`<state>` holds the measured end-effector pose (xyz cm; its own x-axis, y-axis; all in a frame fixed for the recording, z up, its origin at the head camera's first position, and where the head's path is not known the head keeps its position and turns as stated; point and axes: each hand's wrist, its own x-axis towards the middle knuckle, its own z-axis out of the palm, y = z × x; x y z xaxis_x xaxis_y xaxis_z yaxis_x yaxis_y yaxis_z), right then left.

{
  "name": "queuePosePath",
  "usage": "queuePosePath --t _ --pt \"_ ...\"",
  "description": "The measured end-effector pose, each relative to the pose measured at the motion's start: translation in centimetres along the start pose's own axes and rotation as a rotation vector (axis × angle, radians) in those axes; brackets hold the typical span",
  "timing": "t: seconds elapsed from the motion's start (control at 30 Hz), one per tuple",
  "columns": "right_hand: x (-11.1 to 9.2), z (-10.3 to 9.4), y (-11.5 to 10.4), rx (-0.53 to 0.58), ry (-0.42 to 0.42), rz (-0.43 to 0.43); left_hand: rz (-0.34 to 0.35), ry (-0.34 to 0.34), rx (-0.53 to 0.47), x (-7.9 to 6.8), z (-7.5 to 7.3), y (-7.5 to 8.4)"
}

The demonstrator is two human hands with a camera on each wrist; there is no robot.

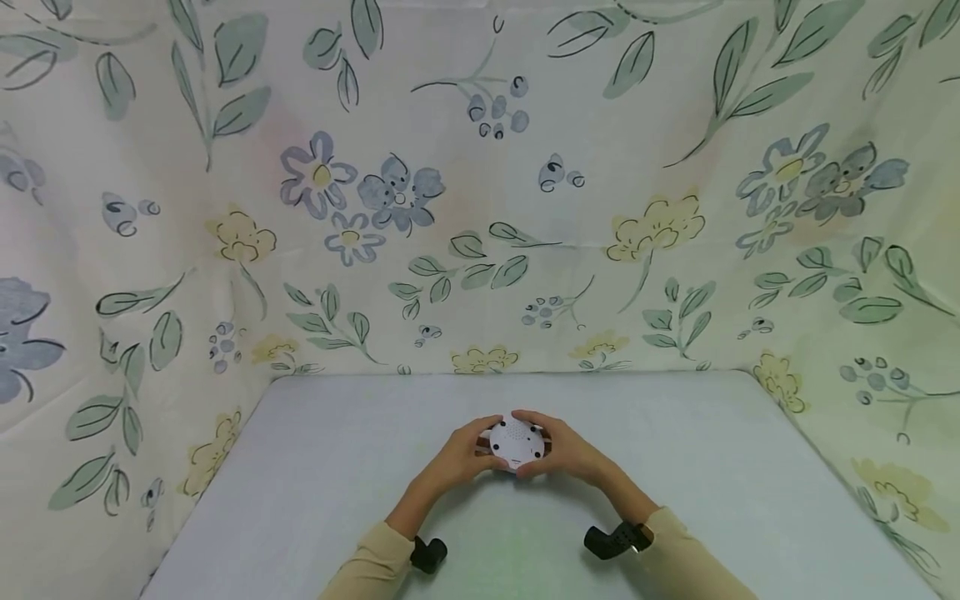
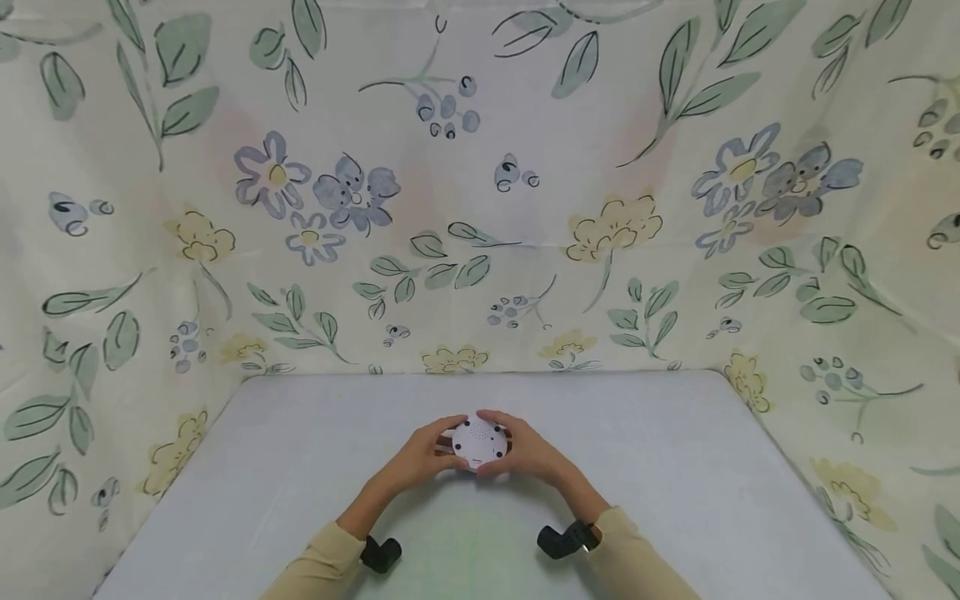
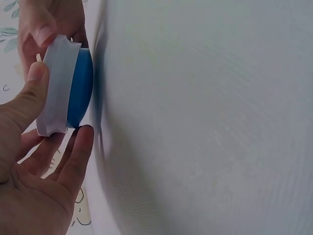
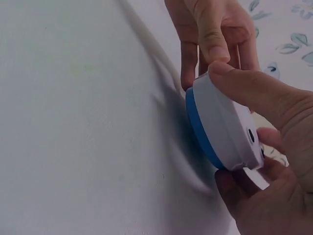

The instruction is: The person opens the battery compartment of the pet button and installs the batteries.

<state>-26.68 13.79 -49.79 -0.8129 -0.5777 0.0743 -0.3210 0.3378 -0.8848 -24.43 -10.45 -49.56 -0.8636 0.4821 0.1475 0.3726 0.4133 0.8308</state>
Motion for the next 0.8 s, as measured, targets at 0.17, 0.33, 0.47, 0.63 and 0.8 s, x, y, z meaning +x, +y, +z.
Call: queuePosePath --t 0.17,0.33,0.47,0.63,0.8 --pt "-0.32 -0.19 -0.13 -0.094 -0.007 -0.026 0.009 -0.001 -0.032 -0.11 0.06 -0.07" --pt "-0.52 -0.28 -0.37 -0.172 -0.005 -0.063 0.025 0.013 -0.061 -0.21 0.07 0.02" --pt "-0.71 -0.29 -0.45 -0.205 -0.014 -0.089 0.024 0.031 -0.077 -0.25 0.05 0.06" --pt "-0.88 -0.32 -0.47 -0.229 -0.020 -0.118 0.027 0.077 -0.091 -0.19 0.05 0.08" --pt "-0.91 -0.32 -0.53 -0.261 -0.001 -0.131 0.031 0.115 -0.138 -0.19 0.07 0.42"
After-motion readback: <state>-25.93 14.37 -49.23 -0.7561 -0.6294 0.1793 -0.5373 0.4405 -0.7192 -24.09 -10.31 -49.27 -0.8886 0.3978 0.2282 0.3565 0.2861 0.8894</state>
